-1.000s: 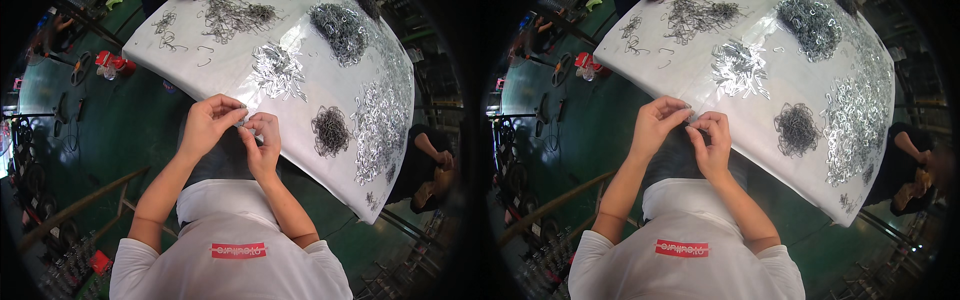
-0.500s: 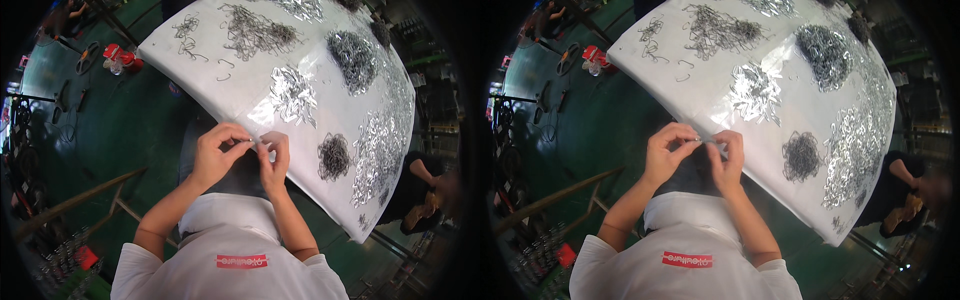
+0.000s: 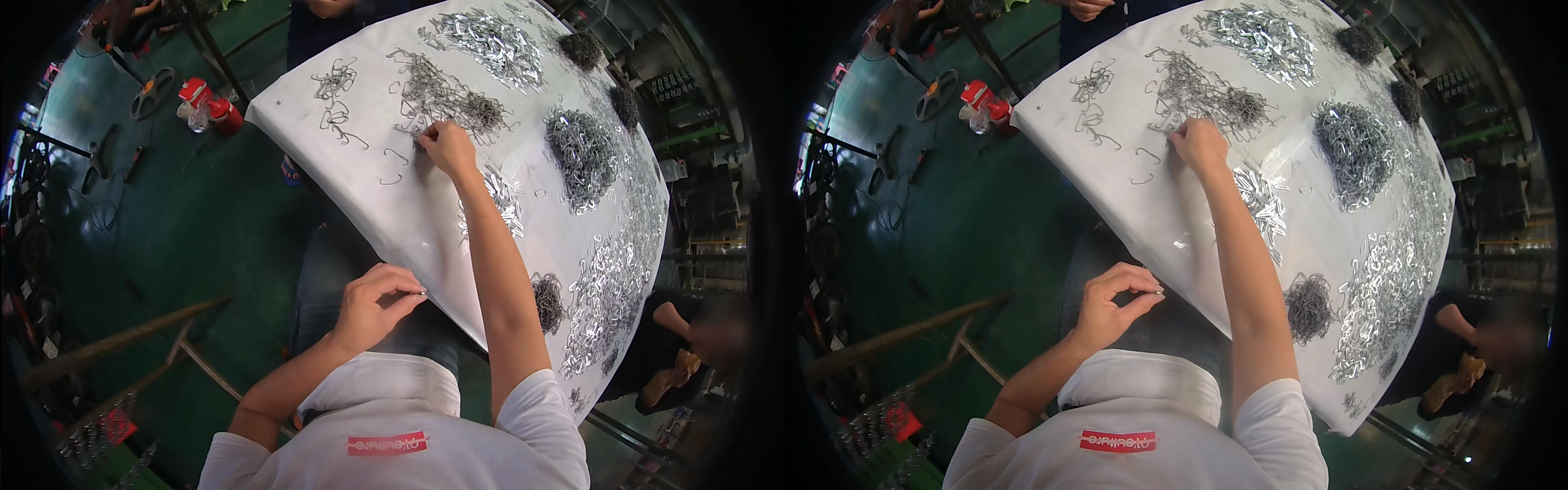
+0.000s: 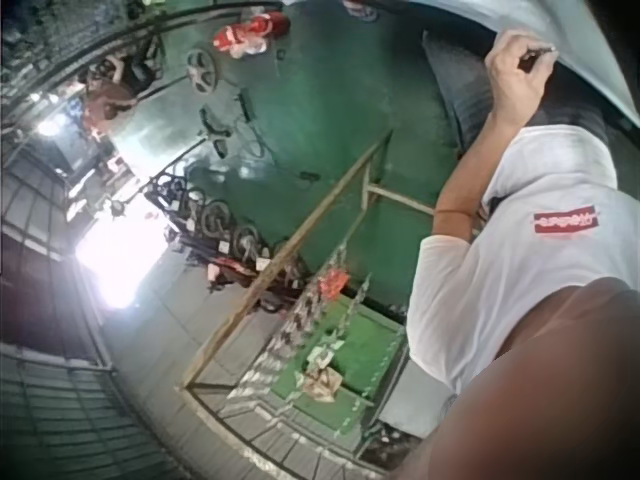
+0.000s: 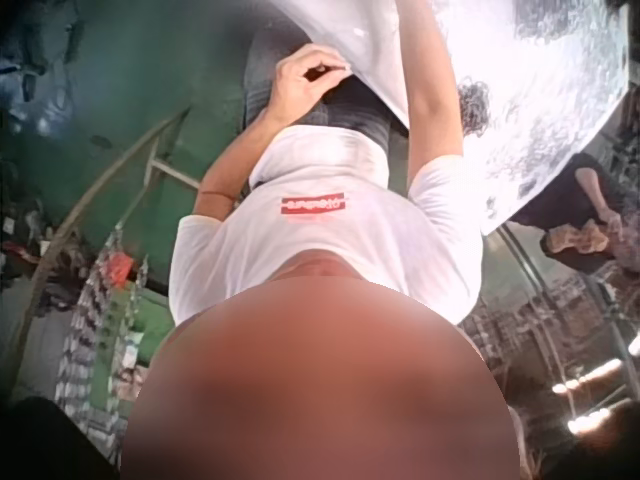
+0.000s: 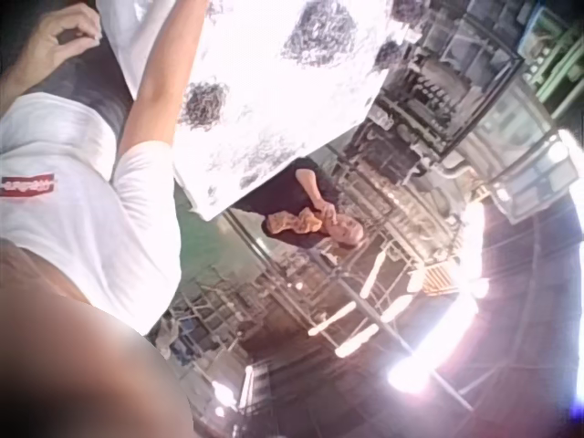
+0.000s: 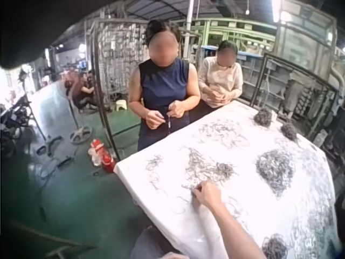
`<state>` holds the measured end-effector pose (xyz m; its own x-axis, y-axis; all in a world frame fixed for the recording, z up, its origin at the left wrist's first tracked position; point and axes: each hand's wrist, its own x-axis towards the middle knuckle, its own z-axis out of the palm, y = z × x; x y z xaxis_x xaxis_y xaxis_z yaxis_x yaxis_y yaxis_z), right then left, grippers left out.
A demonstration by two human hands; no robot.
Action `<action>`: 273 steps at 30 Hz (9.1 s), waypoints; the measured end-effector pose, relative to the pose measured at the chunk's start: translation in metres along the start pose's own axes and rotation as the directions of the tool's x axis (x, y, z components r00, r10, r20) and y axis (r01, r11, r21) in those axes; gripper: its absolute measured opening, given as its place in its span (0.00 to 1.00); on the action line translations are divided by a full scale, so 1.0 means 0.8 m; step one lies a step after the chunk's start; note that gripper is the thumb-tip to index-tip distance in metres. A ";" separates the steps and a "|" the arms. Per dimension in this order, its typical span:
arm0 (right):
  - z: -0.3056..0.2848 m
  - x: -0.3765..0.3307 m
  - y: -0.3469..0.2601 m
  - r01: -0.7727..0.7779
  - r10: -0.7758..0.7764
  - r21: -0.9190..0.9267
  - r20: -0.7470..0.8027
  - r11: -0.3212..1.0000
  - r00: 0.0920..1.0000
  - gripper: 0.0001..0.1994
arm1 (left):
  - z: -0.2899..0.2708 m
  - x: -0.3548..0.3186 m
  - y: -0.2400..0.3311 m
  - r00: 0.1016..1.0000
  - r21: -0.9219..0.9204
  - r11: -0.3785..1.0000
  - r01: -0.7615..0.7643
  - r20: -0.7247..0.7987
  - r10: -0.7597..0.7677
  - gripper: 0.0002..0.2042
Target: The person repeatedly picks up small metal hooks and clips from a white table, links them together by hand, and places the assembled units onto a nearby metal rack. The process is continuous and repetitive, with the person handling the components one at a time.
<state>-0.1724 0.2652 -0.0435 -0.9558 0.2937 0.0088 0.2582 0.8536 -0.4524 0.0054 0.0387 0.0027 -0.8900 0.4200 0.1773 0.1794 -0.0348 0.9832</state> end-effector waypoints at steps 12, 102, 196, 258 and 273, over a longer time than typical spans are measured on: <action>-0.003 -0.005 0.009 0.127 -0.128 0.037 0.019 0.991 0.992 0.07 | -0.002 -0.004 -0.005 1.000 0.015 1.000 -0.011 0.002 0.011 0.08; -0.052 -0.002 0.034 0.110 -0.073 -0.074 0.387 0.991 0.919 0.10 | 0.006 -0.025 -0.021 0.999 0.012 1.000 -0.002 -0.042 0.003 0.07; -0.078 -0.351 0.006 -0.181 0.182 0.927 0.126 0.328 0.975 0.05 | 0.040 -0.044 -0.021 1.000 0.032 0.999 0.028 0.002 -0.028 0.08; -0.046 -0.383 -0.016 0.192 0.089 0.585 -0.416 0.788 0.905 0.05 | 0.119 0.178 -0.116 0.991 0.228 0.971 -0.078 0.125 0.050 0.09; -0.039 -0.363 -0.021 0.246 0.046 0.619 -0.416 0.746 0.908 0.06 | 0.028 0.034 -0.002 0.865 -0.180 0.863 0.473 0.283 -0.415 0.09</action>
<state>0.1048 0.1790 -0.0108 -0.7980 0.4849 0.3580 -0.1295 0.4422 -0.8875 -0.0095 0.0704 0.0051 -0.7253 0.6345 -0.2671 -0.3414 0.0053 0.9399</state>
